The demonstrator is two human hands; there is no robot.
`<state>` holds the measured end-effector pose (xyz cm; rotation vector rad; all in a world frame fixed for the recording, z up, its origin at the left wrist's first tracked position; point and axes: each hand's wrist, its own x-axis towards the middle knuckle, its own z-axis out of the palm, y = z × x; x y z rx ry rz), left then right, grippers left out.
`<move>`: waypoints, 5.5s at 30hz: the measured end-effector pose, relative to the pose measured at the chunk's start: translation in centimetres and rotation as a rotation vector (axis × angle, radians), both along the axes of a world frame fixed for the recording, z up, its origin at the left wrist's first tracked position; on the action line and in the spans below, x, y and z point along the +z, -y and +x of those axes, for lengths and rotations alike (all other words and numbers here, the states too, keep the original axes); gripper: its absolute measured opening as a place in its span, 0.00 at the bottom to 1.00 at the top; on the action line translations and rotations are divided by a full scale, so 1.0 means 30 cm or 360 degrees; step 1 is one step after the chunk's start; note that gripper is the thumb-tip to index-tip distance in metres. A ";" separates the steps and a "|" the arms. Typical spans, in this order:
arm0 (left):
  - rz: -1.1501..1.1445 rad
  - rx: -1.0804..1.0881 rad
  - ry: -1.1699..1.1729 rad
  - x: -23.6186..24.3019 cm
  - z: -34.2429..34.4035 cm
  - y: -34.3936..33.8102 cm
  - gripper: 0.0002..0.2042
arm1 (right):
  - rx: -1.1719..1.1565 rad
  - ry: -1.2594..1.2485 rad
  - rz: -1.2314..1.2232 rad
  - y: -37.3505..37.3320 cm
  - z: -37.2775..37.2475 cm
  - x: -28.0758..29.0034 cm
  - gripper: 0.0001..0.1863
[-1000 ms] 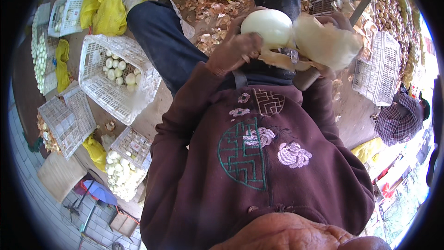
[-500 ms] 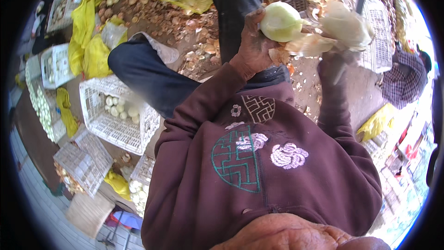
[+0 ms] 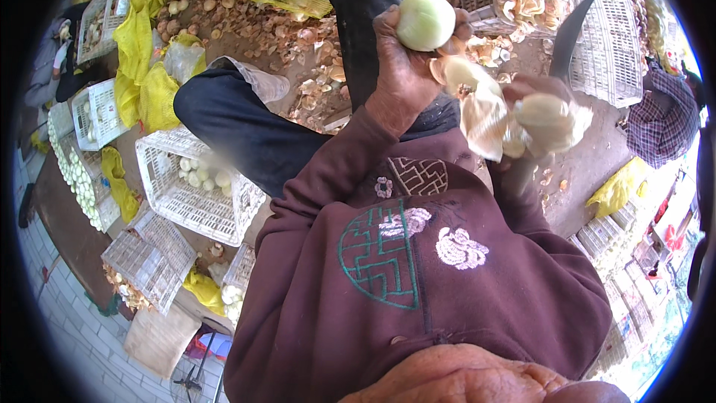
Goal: The person sits on the floor and peels onions one by one using a small knife. They remove the dry outer layers and place the peeled onions into a white plastic basket nearby.
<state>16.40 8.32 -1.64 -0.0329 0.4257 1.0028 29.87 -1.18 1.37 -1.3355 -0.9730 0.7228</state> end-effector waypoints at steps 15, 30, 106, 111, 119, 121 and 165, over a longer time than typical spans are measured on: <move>0.0405 0.0607 -0.0653 0.146 -0.549 0.201 0.24 | -0.0218 0.0414 -0.0743 -0.746 1.256 -0.158 0.09; -0.0430 0.1803 -0.0956 -0.194 -1.565 0.747 0.07 | 0.0558 -0.0132 -0.0876 -0.803 0.506 -0.028 0.16; 0.0580 0.0549 -0.1754 -0.696 -0.861 -0.413 0.33 | 0.1106 -0.0391 -0.1049 -0.855 -0.554 -0.130 0.15; 0.1313 0.0496 -0.1790 -0.172 -0.816 -0.367 0.34 | 0.1309 -0.0535 -0.0836 -0.751 -0.578 -0.200 0.26; 0.1115 0.0769 -0.1655 -0.013 -0.580 -0.106 0.39 | 0.1250 -0.1252 -0.0581 -0.477 -0.634 -0.127 0.19; 0.0944 0.0748 -0.1501 -0.022 -0.552 -0.052 0.37 | 0.1209 -0.1243 -0.0585 -0.437 -0.626 -0.120 0.18; 0.1678 0.0715 -0.2812 0.088 -0.702 0.097 0.33 | 0.1596 0.0997 -0.0255 -0.274 -0.323 0.052 0.08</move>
